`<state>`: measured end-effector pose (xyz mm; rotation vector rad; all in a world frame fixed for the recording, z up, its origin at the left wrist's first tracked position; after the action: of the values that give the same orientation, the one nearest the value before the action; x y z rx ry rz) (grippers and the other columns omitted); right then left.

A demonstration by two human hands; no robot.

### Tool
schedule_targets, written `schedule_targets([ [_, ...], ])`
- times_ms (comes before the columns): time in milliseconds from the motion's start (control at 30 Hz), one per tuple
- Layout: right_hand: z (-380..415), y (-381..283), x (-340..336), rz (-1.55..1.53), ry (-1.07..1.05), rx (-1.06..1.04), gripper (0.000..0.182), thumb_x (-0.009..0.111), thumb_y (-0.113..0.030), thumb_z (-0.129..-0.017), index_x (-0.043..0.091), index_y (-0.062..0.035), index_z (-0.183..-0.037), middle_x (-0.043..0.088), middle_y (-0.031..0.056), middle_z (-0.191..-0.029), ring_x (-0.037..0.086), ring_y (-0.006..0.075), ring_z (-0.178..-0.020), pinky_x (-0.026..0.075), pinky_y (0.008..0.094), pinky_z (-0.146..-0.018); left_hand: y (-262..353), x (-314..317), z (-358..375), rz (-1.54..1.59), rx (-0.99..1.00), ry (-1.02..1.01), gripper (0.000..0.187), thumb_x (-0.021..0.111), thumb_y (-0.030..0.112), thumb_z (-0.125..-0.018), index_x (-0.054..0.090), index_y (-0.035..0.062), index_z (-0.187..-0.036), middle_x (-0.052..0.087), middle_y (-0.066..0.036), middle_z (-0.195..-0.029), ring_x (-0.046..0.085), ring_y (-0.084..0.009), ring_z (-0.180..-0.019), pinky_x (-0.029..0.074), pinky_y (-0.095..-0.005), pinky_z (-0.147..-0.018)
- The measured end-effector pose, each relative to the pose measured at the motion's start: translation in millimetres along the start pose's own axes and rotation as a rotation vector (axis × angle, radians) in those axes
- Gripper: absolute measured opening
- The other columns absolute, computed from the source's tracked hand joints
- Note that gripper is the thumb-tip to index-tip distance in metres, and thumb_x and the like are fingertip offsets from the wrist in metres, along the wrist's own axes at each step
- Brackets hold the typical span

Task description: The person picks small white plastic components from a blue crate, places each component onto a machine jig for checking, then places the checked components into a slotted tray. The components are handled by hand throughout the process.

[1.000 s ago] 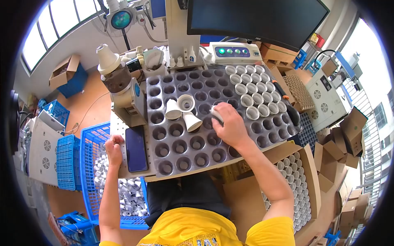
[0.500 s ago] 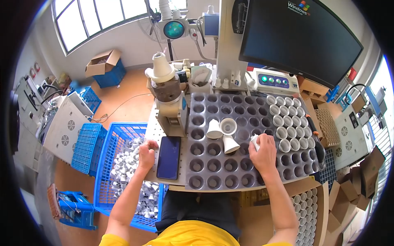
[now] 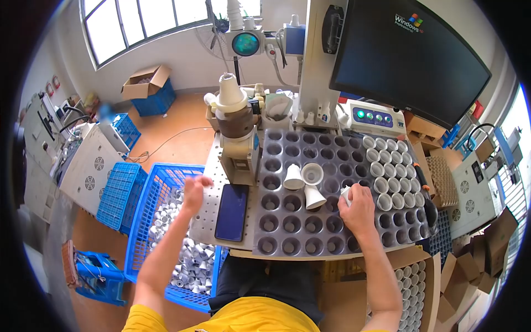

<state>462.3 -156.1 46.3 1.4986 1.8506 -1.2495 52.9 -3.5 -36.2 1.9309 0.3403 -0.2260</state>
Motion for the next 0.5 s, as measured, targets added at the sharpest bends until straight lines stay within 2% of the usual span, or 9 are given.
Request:
schedule_targets([
  [67,-13,0,-12,0.041,-0.168,0.026,0.027,0.067,-0.013,-0.071,0.042,-0.0042,-0.07,0.047,0.0103,-0.066,0.051,0.0284,-0.07,0.041,0.0398,-0.062,22,-16,-55,-0.022,-0.095,0.063,0.03,0.041,0.013,-0.082,0.067,-0.0028,-0.079,0.065,-0.012,-0.074,0.059,-0.0211,-0.072,0.047,-0.0337,-0.073],
  [100,-25,-6,-21,-0.026,-0.232,0.053,0.028,0.067,-0.014,-0.071,0.041,-0.004,-0.068,0.046,0.0097,-0.064,0.049,0.026,-0.066,0.04,0.0384,-0.06,71,-22,-76,-0.053,0.052,0.09,0.035,0.035,0.01,-0.085,0.067,-0.0028,-0.08,0.066,-0.01,-0.077,0.06,-0.0171,-0.074,0.047,-0.0306,-0.074],
  [167,-58,-25,-41,-0.157,-0.357,0.111,0.031,0.067,-0.015,-0.069,0.039,-0.0038,-0.064,0.045,0.0087,-0.061,0.045,0.0212,-0.059,0.038,0.0355,-0.055,113,-22,-129,0.0,0.178,0.179,0.036,0.035,0.013,-0.088,0.066,-0.0031,-0.093,0.065,-0.016,-0.099,0.058,-0.0193,-0.091,0.044,-0.0338,-0.086],
  [233,-95,-58,-49,-0.272,-0.16,-0.035,0.033,0.069,-0.015,-0.069,0.039,-0.0036,-0.062,0.044,0.0061,-0.058,0.038,0.0151,-0.056,0.035,0.0325,-0.052,163,-9,-170,-0.054,0.342,0.095,0.029,0.043,0.014,-0.087,0.066,-0.0022,-0.094,0.06,-0.016,-0.097,0.051,-0.0222,-0.101,0.04,-0.0361,-0.092],
  [300,-132,-101,-52,-0.491,-0.084,-0.064,0.033,0.071,-0.018,-0.073,0.043,-0.0035,-0.064,0.046,0.0028,-0.059,0.04,0.0123,-0.057,0.036,0.0308,-0.052,224,22,-168,0.158,-0.017,0.09,0.022,0.051,0.014,-0.081,0.069,0.0033,-0.088,0.057,-0.014,-0.089,0.046,-0.0262,-0.103,0.037,-0.0382,-0.094],
  [367,-162,-149,-47,-0.712,0.011,-0.142,0.032,0.072,-0.021,-0.076,0.047,-0.003,-0.066,0.047,0.0004,-0.061,0.041,0.0097,-0.059,0.037,0.029,-0.053,219,40,-181,0.035,0.18,0.072,0.017,0.051,0.012,-0.078,0.066,0.0047,-0.078,0.059,-0.012,-0.082,0.049,-0.0262,-0.091,0.039,-0.0363,-0.084],
  [433,-183,-190,-32,-0.789,0.089,-0.16,0.032,0.073,-0.022,-0.078,0.05,-0.0024,-0.068,0.048,-0.0005,-0.061,0.042,0.0091,-0.059,0.037,0.028,-0.053,225,36,-178,-0.239,0.363,0.103,0.015,0.053,0.013,-0.076,0.065,0.0091,-0.069,0.06,-0.009,-0.076,0.05,-0.0258,-0.088,0.039,-0.0354,-0.082],
  [500,-194,-218,-8,-0.899,0.061,-0.2,0.033,0.072,-0.022,-0.08,0.05,-0.0034,-0.066,0.047,-0.0006,-0.059,0.04,0.0086,-0.058,0.036,0.0292,-0.051,238,-4,-155,-0.674,0.531,0.169,0.019,0.058,0.014,-0.076,0.068,0.0167,-0.06,0.059,-0.005,-0.072,0.051,-0.0252,-0.095,0.038,-0.0355,-0.087],
])
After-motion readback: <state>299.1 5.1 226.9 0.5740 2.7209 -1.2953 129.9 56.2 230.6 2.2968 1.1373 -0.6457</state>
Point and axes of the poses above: each hand's wrist, its own z-axis away from the middle knuckle, its own x-axis out of the palm, y = z × x, the point moved 2 cm from there along -z, towards the middle knuckle
